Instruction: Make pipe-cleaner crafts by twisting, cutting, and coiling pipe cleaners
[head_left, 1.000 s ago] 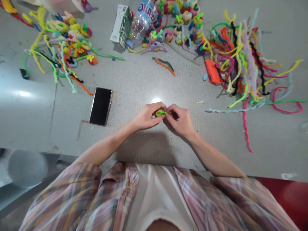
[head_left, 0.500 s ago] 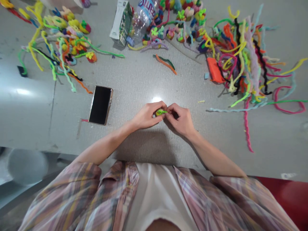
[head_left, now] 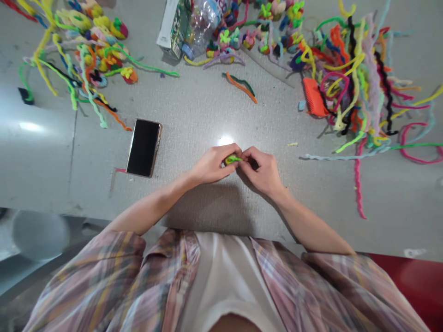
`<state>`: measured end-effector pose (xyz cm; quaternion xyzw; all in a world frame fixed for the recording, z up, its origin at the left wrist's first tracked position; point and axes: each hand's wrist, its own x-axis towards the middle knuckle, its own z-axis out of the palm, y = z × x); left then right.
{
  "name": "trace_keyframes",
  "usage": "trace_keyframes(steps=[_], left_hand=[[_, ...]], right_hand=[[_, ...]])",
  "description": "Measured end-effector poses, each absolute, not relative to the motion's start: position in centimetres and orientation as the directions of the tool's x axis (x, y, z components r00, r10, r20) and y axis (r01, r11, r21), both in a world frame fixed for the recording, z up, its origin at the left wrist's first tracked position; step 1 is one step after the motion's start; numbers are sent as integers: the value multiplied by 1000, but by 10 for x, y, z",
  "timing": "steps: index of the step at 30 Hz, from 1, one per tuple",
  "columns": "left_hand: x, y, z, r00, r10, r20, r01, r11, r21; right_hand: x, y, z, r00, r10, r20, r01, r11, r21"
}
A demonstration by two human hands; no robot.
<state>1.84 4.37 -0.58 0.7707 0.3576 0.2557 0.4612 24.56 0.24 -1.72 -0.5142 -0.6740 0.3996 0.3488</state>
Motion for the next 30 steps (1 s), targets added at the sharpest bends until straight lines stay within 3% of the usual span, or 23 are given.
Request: trace_keyframes(steps=[30], left_hand=[[18,43,-8,608,790,77,316,-330,889]], right_hand=[[245,2,-13,-233,971,61,420,157,-894]])
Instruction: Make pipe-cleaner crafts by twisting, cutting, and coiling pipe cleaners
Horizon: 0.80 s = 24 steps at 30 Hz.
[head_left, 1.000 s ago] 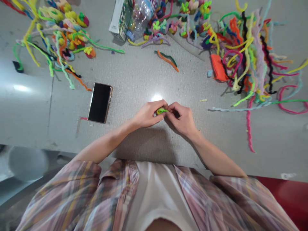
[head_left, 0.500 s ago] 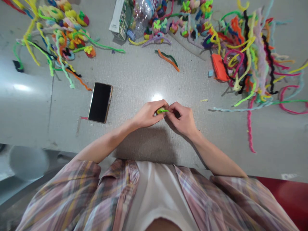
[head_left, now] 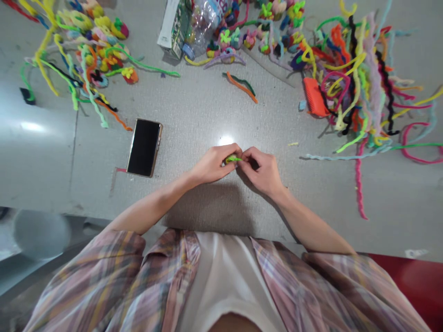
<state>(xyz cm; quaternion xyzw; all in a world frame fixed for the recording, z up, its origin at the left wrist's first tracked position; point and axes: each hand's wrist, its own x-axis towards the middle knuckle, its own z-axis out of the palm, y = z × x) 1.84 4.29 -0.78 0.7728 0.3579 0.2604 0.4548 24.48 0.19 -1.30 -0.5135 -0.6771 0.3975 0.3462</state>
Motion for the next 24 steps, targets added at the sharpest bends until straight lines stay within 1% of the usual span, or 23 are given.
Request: trace_keyframes(steps=[4,9,16,24], left_hand=[[18,43,-8,608,791,63,327,-322,889],[18,43,-8,615,784,85,300,-333,894],[18,43,-7,621,779,81,294,-328,898],[18,43,-8,616,784,74,303,-323,897]], right_hand=[[245,2,-13,-234,970,64,423,161,-892],[245,2,-14,-234,969,74,416,169,-894],[245,2,-16,-242,967,85,402,179,-898],[246,3,-17,-246,966,74,400,171,-900]])
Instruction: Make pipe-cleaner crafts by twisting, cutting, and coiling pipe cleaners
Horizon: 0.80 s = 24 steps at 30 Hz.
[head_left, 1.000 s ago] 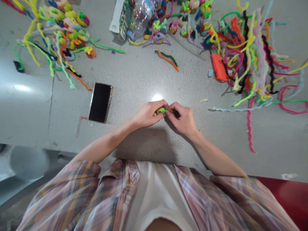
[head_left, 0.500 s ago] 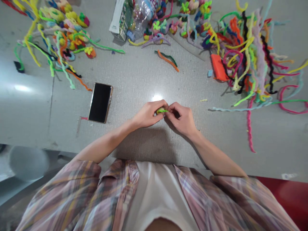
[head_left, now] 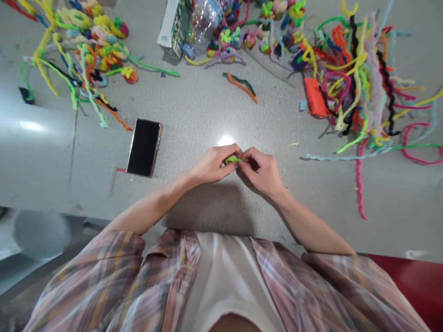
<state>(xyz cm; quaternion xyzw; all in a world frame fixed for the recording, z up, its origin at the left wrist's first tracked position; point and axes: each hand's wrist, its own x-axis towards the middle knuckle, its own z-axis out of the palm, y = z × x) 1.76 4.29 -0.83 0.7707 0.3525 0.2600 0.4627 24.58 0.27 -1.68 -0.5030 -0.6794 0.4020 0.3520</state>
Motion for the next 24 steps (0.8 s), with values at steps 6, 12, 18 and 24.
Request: trace_keyframes(steps=[6,12,18,24], left_hand=[[18,44,-8,617,783,81,304,-333,893],[19,43,-6,611,788,72,315,-326,892],[20,42,-5,608,791,65,316,-316,894],[20,42,-3,604,795,47,337,-308,890]], right_hand=[[246,2,-18,-254,963,90,397,189,-898],[245,2,-16,-254,963,94,398,192,-897],[246,2,-15,-258,962,94,404,195,-894],[246,2,-16,-260,961,89,421,196,-886]])
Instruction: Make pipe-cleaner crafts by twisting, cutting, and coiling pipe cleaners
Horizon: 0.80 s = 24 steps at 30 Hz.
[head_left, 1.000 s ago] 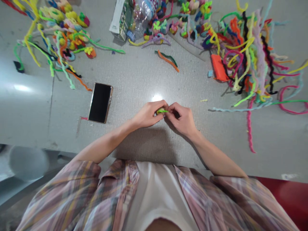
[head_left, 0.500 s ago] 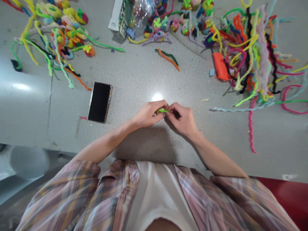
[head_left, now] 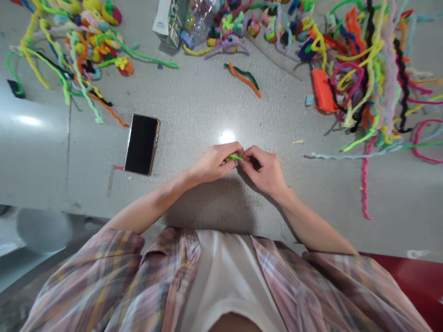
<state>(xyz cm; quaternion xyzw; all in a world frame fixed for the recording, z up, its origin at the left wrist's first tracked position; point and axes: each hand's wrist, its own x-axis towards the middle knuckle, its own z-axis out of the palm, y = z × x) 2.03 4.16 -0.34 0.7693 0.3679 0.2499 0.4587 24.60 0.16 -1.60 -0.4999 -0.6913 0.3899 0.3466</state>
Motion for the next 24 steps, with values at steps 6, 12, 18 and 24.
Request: trace_keyframes(steps=[6,12,18,24], left_hand=[[21,42,-6,604,794,67,323,-320,891],[21,42,-6,613,786,77,318,-335,887],[19,42,-7,627,775,75,338,-358,870],[19,41,-8,632,771,86,336,-371,866]], right_hand=[[246,2,-15,-266,959,98,424,208,-881],[247,2,-14,-266,959,98,432,210,-877],[246,2,-13,-264,962,77,449,193,-873],[246,2,-11,-262,962,75,452,191,-872]])
